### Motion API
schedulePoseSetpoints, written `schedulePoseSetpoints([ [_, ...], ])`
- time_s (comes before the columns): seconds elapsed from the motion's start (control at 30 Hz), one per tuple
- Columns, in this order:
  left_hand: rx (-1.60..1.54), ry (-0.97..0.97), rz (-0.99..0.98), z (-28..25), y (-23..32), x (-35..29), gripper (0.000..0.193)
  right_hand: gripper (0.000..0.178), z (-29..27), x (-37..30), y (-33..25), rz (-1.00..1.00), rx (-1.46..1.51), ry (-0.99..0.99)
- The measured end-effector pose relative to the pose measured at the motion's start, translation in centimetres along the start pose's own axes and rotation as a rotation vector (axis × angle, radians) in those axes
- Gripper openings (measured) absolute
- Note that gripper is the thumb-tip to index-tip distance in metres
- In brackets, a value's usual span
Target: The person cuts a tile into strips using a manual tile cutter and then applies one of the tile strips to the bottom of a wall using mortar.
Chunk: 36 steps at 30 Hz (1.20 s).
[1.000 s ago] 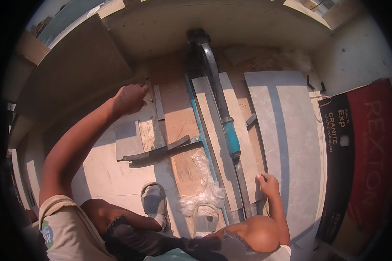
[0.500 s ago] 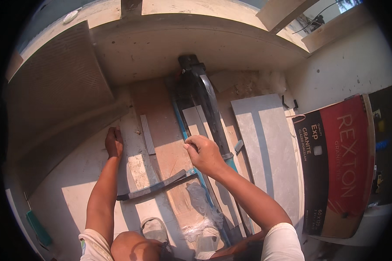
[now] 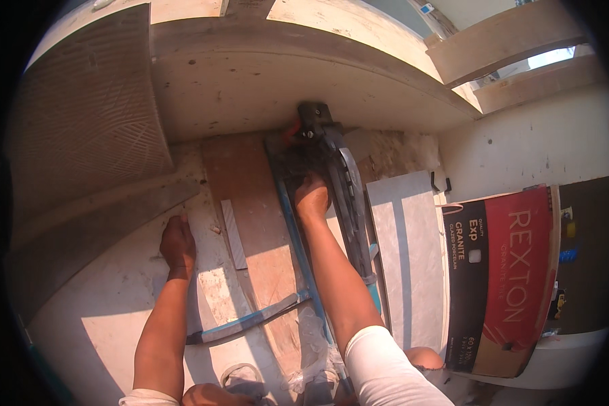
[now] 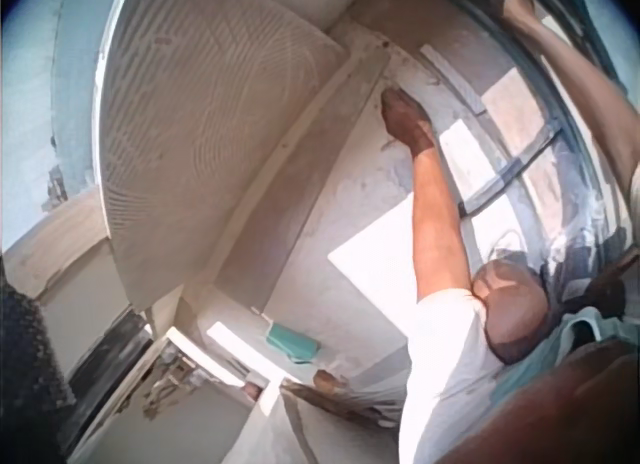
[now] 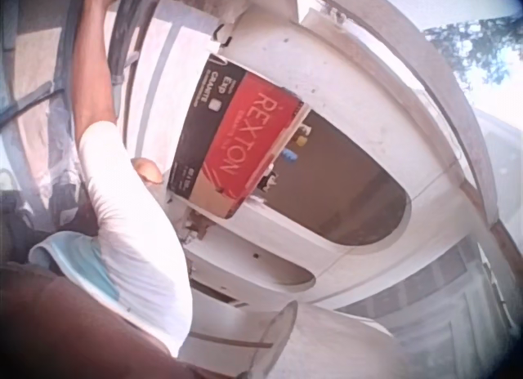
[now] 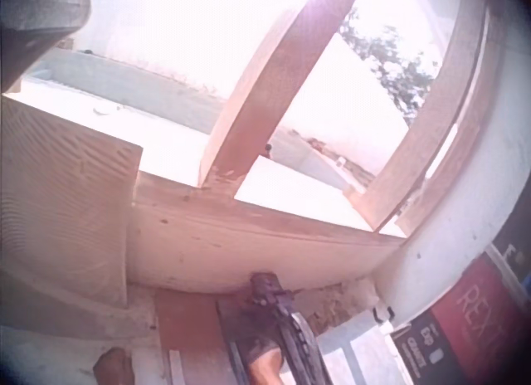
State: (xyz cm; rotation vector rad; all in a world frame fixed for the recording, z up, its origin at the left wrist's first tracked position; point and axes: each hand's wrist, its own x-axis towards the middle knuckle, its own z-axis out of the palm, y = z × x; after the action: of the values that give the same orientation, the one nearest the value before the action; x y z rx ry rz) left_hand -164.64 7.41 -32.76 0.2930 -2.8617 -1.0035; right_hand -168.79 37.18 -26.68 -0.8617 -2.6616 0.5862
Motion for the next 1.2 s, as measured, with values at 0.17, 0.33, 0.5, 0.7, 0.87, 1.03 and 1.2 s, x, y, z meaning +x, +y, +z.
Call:
schedulePoseSetpoints([
  [0.17,-0.021,0.009,0.006,0.3,-0.2,-0.1,0.021,0.032,0.9,1.6,1.1,-0.107,0.012,-0.007],
  [0.33,-0.02,0.048,0.032,0.5,-0.6,-0.1,0.019,0.032,0.8,1.7,0.8,-0.073,-0.041,-0.082],
  [0.5,-0.039,0.092,0.072,0.6,-0.6,0.0,0.018,0.031,0.9,2.2,1.5,-0.093,-0.059,-0.096],
  [0.7,-0.04,0.088,0.053,0.8,-0.6,-0.1,0.019,0.031,0.7,2.7,1.5,0.012,-0.125,-0.201],
  [0.87,-0.028,0.09,0.059,0.5,-0.5,-0.1,0.019,0.032,0.5,2.0,1.4,-0.033,-0.038,-0.128],
  [1.03,-0.034,0.082,0.054,0.7,-0.5,-0.1,0.02,0.033,0.4,2.2,2.1,-0.075,-0.007,-0.155],
  [1.2,-0.058,0.097,0.04,0.9,-0.8,-0.2,0.02,0.029,0.6,2.3,2.8,-0.109,0.027,-0.164],
])
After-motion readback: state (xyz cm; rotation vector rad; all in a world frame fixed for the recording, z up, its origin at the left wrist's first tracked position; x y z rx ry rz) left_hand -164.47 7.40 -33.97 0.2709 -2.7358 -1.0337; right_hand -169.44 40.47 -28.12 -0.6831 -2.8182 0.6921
